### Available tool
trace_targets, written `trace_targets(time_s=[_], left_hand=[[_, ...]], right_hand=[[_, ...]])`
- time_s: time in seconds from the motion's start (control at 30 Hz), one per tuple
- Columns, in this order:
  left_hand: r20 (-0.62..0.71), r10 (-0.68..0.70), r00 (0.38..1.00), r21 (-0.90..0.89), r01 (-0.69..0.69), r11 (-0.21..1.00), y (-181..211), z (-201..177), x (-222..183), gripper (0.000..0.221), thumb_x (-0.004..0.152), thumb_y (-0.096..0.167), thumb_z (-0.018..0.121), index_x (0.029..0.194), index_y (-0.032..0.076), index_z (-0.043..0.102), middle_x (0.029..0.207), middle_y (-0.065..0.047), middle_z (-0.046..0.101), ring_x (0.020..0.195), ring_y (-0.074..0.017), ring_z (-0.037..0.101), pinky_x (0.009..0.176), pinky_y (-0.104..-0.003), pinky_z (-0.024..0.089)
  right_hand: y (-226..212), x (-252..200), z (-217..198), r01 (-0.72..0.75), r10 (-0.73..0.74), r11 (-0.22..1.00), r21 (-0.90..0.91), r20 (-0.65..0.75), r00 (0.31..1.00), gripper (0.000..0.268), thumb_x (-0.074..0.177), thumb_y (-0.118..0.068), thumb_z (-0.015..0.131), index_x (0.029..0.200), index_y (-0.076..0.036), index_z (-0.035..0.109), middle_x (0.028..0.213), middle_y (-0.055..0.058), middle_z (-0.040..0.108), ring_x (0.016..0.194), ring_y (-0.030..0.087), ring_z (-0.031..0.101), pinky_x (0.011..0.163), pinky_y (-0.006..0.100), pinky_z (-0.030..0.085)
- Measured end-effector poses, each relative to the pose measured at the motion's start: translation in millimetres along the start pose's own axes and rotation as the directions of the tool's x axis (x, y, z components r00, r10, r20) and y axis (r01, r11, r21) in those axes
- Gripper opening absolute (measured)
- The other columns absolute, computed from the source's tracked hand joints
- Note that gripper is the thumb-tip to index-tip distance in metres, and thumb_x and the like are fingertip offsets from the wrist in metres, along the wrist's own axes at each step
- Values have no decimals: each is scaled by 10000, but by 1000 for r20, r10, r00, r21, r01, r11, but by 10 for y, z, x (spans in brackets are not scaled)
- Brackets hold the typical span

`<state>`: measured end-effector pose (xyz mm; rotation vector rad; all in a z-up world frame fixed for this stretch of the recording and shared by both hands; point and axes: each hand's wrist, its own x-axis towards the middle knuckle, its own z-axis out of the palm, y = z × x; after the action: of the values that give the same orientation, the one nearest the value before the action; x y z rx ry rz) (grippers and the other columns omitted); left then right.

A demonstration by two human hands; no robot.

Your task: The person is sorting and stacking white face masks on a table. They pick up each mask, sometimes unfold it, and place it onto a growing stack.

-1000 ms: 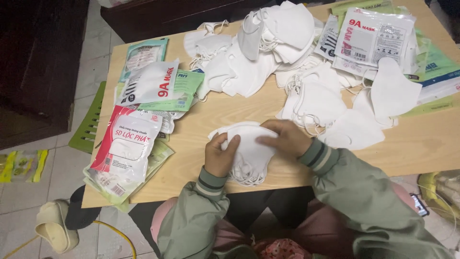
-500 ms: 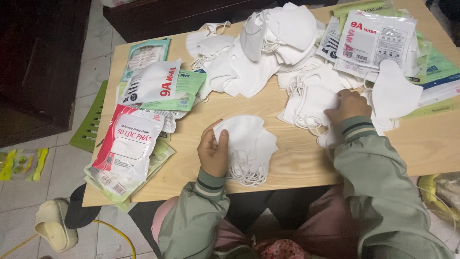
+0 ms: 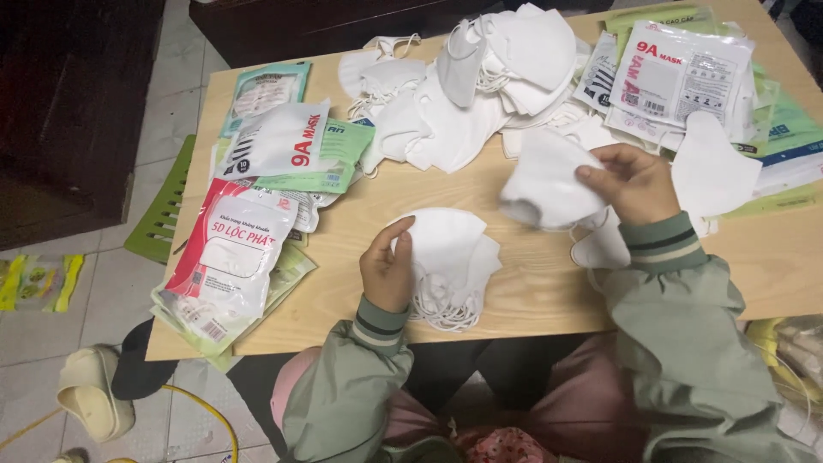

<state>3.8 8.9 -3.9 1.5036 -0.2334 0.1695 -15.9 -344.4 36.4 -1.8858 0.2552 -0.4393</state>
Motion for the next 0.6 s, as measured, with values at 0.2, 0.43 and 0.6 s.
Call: trace_targets(time_s=[0.2,0.43,0.6], left_hand=[[122,-34,992,-126,50,991,-16,4,6,324,969,185,671,1238,11,715,1186,-172,730,1193,-218,622,1053,-401,489],[-22,-126,992,-27,125,992,-20,-121,111,112,944,138,730,991,47,775,821,-65,707,825,-96,620,743,-305,578],[-624,-119,772,-327,-120,937,512,-360,350,164,979,156,672,905,90,542,793,-65,649,679,-117,648,661,-235,587]], right_hand=[[0,-309,631,-123,39,913,388,217,975,272,795,4,816,1052,-6,726,809,133,749,721,192,733,689,340,623],[-381,-719,1148,-12,23,999,-47,222,975,491,786,-196,900,1235,-97,730,905,171,750,802,263,712,688,399,598],[-243,-1101,1550,774,-675,515,-367,383,631,625,888,-520,685,1380,-141,613,1328,179,619,1244,448,546,1006,589,427]])
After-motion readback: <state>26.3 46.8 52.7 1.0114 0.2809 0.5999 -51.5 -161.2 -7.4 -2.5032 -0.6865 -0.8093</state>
